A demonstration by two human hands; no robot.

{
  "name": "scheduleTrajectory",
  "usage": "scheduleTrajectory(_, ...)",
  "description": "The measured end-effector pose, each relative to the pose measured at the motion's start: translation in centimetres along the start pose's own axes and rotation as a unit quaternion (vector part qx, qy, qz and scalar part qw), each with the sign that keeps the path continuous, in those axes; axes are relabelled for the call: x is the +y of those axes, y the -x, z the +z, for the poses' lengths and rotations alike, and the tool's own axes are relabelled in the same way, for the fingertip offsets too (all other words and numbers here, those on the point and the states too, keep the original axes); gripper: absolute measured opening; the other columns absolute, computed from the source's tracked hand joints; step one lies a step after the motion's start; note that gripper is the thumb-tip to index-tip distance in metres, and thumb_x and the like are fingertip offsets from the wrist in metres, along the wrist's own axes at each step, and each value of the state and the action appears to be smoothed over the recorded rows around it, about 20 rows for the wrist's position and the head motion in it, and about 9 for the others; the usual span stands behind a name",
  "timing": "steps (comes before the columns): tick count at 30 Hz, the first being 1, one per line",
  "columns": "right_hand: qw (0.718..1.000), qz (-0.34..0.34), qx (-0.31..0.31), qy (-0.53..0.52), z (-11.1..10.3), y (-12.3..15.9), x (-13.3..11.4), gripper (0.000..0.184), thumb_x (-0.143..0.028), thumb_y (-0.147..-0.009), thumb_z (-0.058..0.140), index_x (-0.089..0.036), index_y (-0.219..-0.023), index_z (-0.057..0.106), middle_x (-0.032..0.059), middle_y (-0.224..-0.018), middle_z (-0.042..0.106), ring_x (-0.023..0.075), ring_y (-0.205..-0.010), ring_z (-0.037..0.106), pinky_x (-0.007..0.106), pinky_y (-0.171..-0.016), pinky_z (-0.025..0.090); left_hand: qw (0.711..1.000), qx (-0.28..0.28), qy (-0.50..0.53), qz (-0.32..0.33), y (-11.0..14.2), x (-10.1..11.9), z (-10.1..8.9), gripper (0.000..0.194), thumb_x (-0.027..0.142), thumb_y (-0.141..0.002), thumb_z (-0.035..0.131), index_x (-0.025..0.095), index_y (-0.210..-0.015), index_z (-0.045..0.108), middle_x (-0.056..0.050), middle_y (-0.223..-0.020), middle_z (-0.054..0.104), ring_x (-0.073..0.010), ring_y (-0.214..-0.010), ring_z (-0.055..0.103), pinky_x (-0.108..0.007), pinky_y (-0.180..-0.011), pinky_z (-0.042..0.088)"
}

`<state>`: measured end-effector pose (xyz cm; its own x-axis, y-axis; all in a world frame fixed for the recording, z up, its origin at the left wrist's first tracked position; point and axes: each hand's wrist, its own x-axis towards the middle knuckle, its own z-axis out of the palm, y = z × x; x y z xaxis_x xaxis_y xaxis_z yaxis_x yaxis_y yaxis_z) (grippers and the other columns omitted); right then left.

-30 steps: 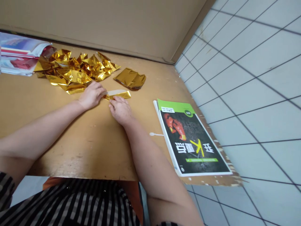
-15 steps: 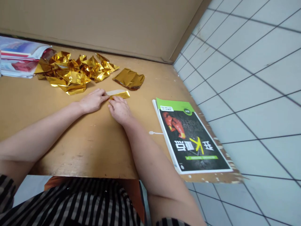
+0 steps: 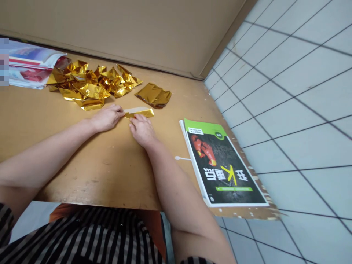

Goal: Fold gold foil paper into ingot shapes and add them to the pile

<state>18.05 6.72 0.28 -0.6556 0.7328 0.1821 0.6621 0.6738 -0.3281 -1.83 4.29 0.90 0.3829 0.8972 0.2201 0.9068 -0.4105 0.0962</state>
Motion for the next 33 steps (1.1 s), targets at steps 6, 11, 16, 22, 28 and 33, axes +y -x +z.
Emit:
scheduleTrajectory(6,1.000,0.001,-0.003,0.008,0.1,0.0,0.0,0.041,-0.029,-0.096,0.043,-0.020,-0.129,0.066,0.0123,-0.140,0.059,0.0292,-0.133,0.050,0.052,-0.113,0.037,1.000,0.005,-0.001,0.005,-0.3,1.9,-0.1,0.032,0.015,-0.093,0.041,0.014,-0.100,0.072,-0.013,-0.105,0.065,-0.0254,-0.103,0.058,-0.038,-0.091,0.051)
scheduleTrajectory(11,1.000,0.009,-0.007,0.027,0.2,-0.1,-1.3,0.041,-0.030,-0.096,0.043,-0.018,-0.128,0.065,0.0154,-0.141,0.057,0.0318,-0.135,0.045,0.053,-0.112,0.036,1.000,-0.019,0.024,-0.006,-0.7,2.0,0.3,0.031,0.016,-0.092,0.045,0.013,-0.109,0.071,-0.014,-0.109,0.066,-0.0257,-0.105,0.060,-0.038,-0.095,0.050)
scheduleTrajectory(16,0.999,0.005,-0.033,0.042,0.4,-0.3,-2.9,0.044,-0.033,-0.098,0.043,-0.016,-0.134,0.059,0.0164,-0.147,0.051,0.0321,-0.140,0.039,0.054,-0.113,0.032,0.999,0.004,0.037,0.033,-0.6,0.4,0.5,0.035,0.017,-0.093,0.041,0.017,-0.112,0.070,-0.010,-0.108,0.067,-0.0229,-0.104,0.060,-0.038,-0.097,0.050)
scheduleTrajectory(22,0.998,-0.009,-0.052,0.037,-0.4,0.0,-1.3,0.046,-0.036,-0.099,0.041,-0.021,-0.139,0.056,0.0128,-0.151,0.049,0.0301,-0.141,0.040,0.057,-0.114,0.029,0.999,0.006,0.039,0.031,-0.6,0.3,0.5,0.035,0.021,-0.095,0.041,0.016,-0.114,0.069,-0.011,-0.108,0.065,-0.0241,-0.103,0.058,-0.039,-0.096,0.049)
scheduleTrajectory(28,0.998,-0.032,-0.045,-0.023,-1.9,0.7,2.6,0.041,-0.030,-0.093,0.052,-0.025,-0.132,0.064,0.0094,-0.144,0.058,0.0269,-0.138,0.047,0.052,-0.115,0.035,0.999,0.002,0.040,0.026,-0.8,0.4,0.5,0.033,0.030,-0.097,0.043,0.015,-0.111,0.069,-0.010,-0.106,0.062,-0.0243,-0.101,0.057,-0.039,-0.094,0.047)
scheduleTrajectory(33,0.995,0.019,-0.015,-0.092,-3.4,1.7,5.7,0.037,-0.022,-0.087,0.056,-0.026,-0.121,0.071,0.0065,-0.134,0.066,0.0257,-0.127,0.059,0.051,-0.113,0.041,0.999,0.008,0.037,-0.001,-1.2,1.2,0.2,0.036,0.040,-0.098,0.045,0.016,-0.106,0.069,-0.009,-0.102,0.061,-0.0252,-0.102,0.055,-0.038,-0.093,0.046)
